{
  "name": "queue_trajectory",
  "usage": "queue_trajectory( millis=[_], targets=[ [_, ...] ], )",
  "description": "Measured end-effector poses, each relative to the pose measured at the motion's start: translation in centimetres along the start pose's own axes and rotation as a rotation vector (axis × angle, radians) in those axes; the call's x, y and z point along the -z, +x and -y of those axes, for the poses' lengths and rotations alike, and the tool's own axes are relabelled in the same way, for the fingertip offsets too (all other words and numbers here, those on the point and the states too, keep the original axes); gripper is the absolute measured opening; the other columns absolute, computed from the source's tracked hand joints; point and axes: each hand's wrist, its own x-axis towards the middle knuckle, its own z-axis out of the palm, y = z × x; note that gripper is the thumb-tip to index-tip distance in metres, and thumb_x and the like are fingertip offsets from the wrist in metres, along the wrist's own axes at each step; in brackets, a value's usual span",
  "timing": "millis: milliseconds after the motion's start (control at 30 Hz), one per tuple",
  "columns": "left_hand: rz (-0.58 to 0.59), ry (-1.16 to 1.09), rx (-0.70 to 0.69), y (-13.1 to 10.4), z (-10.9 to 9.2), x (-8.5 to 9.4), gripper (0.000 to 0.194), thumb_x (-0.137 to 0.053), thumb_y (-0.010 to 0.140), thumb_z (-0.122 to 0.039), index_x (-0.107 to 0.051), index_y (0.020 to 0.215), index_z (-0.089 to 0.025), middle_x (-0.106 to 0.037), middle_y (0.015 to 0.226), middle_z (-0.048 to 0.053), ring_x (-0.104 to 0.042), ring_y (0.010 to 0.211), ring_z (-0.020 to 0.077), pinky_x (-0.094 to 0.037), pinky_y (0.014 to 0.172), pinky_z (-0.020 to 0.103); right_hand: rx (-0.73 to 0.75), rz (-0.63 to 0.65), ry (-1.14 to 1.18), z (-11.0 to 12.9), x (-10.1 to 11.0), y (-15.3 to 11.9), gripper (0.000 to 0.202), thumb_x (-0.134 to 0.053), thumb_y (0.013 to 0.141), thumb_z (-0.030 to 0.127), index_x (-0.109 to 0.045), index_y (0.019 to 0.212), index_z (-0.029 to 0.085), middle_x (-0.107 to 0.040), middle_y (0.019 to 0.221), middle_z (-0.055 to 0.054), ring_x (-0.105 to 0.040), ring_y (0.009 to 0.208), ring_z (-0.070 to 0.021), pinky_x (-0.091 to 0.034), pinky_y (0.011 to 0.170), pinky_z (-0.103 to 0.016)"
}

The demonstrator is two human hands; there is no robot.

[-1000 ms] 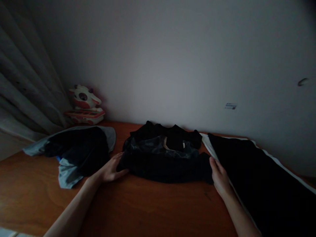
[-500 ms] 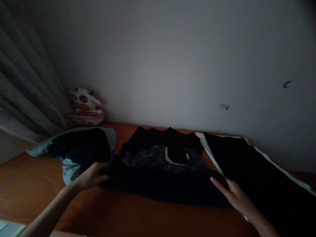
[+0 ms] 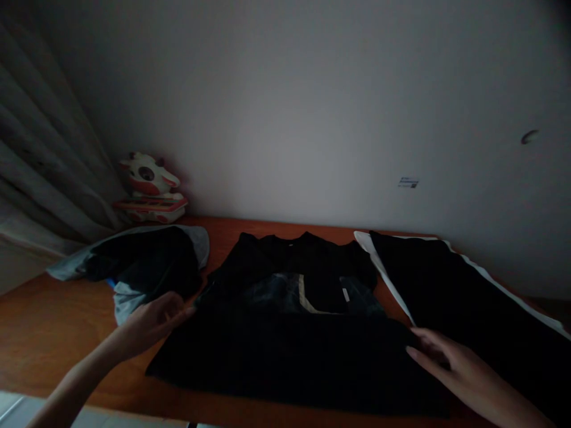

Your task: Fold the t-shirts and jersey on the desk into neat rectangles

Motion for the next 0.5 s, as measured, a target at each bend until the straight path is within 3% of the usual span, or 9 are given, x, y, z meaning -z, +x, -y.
queue_trajectory(
  millis=[67,133,233,300,400,500],
  targets=[
    [-0.09,0.041,-0.054,1.4,-1.2,-0.5,0.051,-0.052,0.085,-0.072,-0.061,0.08,-0.023,-0.06,0.063,-0.001,-0.058,0.056,0.0175,-0.045,0.053,0.026,0.059,-0.003,-0.002,1.5,-0.7,1.2,0.054,-0.065,0.074,0.072,-0.076,0.104,0.028,-0.079,0.102,-0.012,-0.075,0.093,-0.0332,-0.061,0.086,-0.045],
    [-0.166,0.103,-0.194,3.1,-2.8,-1.6,0.046,-0.054,0.088,-0.068,-0.063,0.087,-0.022,-0.068,0.079,0.003,-0.064,0.07,0.0201,-0.052,0.067,0.029,0.145,-0.071,-0.017,3.2,-2.0,2.7,0.051,-0.061,0.08,0.069,-0.074,0.104,0.026,-0.077,0.106,-0.013,-0.074,0.098,-0.032,-0.059,0.091,-0.046],
    [-0.154,0.232,-0.417,5.9,-5.3,-4.0,0.047,-0.066,0.083,-0.061,-0.067,0.109,-0.023,-0.071,0.119,0.011,-0.066,0.109,0.0291,-0.051,0.098,0.042,0.317,-0.115,-0.072,5.2,-5.1,5.1,0.043,-0.055,0.09,0.06,-0.07,0.111,0.025,-0.074,0.118,-0.013,-0.07,0.112,-0.0302,-0.054,0.102,-0.048],
    [-0.118,0.328,-0.453,7.6,-6.4,-5.4,0.054,-0.069,0.081,-0.057,-0.065,0.123,-0.023,-0.066,0.134,0.014,-0.062,0.122,0.0339,-0.047,0.104,0.049,0.4,-0.123,-0.137,5.8,-7.1,6.2,0.045,-0.053,0.094,0.056,-0.066,0.123,0.024,-0.067,0.134,-0.014,-0.065,0.125,-0.0299,-0.049,0.109,-0.05],
    [-0.06,0.43,-0.402,9.6,-6.7,-6.1,0.043,-0.062,0.087,-0.041,-0.066,0.125,-0.02,-0.071,0.125,0.016,-0.066,0.115,0.0329,-0.05,0.099,0.046,0.421,-0.081,-0.263,5.3,-9.2,7.0,0.053,-0.05,0.096,0.056,-0.062,0.135,0.023,-0.057,0.149,-0.016,-0.058,0.135,-0.032,-0.047,0.11,-0.053],
    [-0.028,0.458,-0.32,10.7,-5.7,-4.5,0.03,-0.05,0.089,-0.024,-0.07,0.112,-0.022,-0.077,0.105,0.011,-0.073,0.097,0.0277,-0.053,0.087,0.038,0.398,-0.047,-0.355,4.2,-9.7,6.8,0.056,-0.046,0.099,0.059,-0.064,0.136,0.022,-0.056,0.15,-0.018,-0.058,0.134,-0.034,-0.048,0.109,-0.055]
  ],
)
